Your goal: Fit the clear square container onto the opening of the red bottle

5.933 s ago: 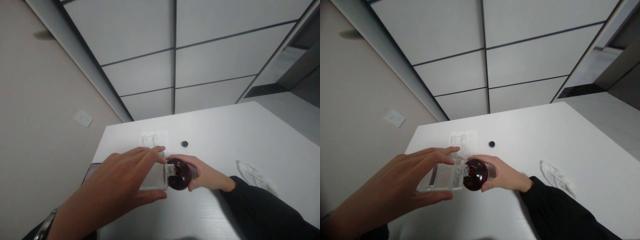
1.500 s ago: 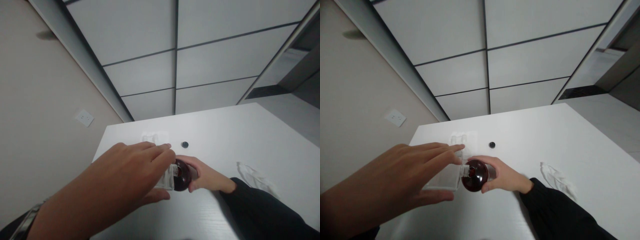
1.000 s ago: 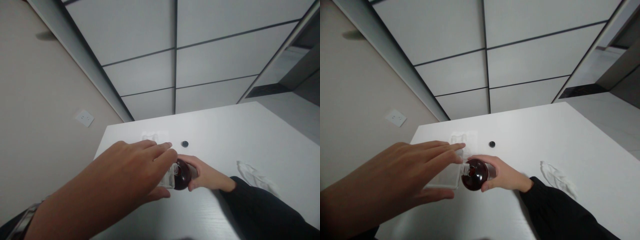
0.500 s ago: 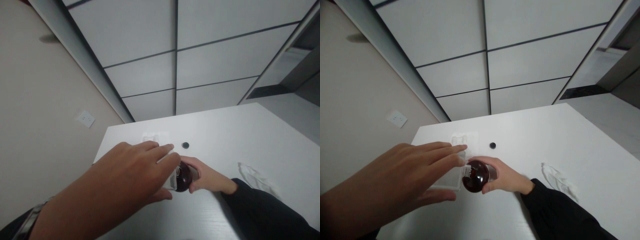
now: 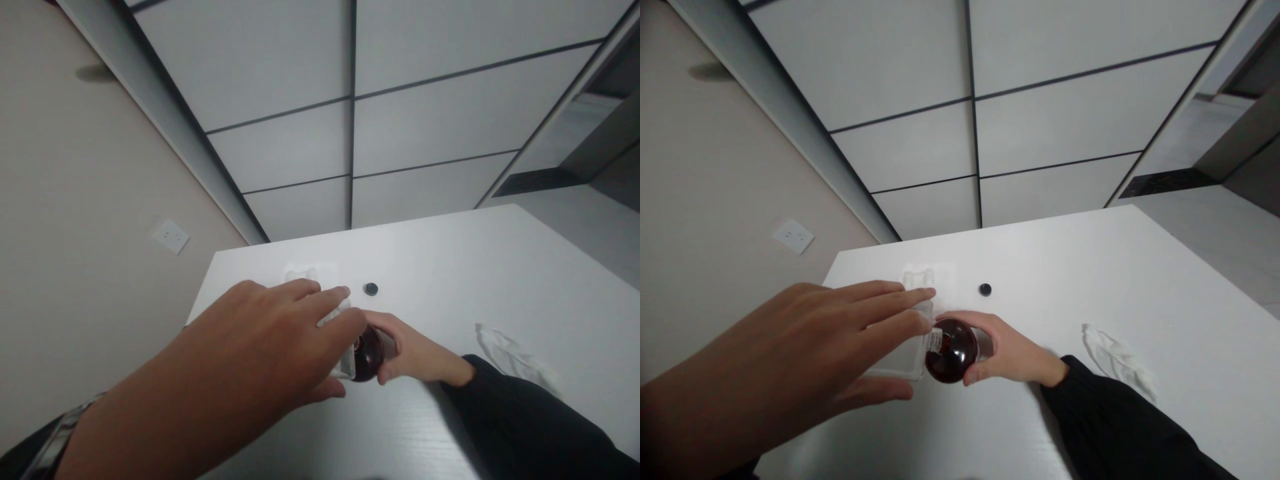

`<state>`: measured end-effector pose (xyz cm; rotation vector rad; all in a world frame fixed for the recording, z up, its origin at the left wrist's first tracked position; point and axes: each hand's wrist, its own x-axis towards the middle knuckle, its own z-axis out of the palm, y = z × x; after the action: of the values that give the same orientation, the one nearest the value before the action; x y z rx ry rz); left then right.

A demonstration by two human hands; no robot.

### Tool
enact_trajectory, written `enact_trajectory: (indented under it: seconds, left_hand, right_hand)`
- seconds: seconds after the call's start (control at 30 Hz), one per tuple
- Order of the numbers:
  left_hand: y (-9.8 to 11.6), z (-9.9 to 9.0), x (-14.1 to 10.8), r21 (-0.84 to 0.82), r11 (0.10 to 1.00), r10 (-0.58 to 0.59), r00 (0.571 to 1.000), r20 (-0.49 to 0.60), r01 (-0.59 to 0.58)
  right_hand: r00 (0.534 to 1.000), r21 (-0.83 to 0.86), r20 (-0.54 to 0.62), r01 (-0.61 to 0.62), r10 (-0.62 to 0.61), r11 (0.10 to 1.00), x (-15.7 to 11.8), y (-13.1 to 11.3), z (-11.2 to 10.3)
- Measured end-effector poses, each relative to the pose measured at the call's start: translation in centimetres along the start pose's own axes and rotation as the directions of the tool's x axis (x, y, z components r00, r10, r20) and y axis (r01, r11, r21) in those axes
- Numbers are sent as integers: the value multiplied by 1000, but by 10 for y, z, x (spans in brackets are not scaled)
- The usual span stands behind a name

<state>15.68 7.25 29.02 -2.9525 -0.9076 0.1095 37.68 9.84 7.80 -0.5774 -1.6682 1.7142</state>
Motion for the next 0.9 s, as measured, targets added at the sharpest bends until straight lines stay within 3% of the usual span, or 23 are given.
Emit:
enact_trajectory:
  seconds: [0.9]
  left_hand:
    - [6,-1,8,23,999,31,999,-15,-31]
  right_hand:
    - [1000,-68,-27,-10,8,998,-4,4,-3]
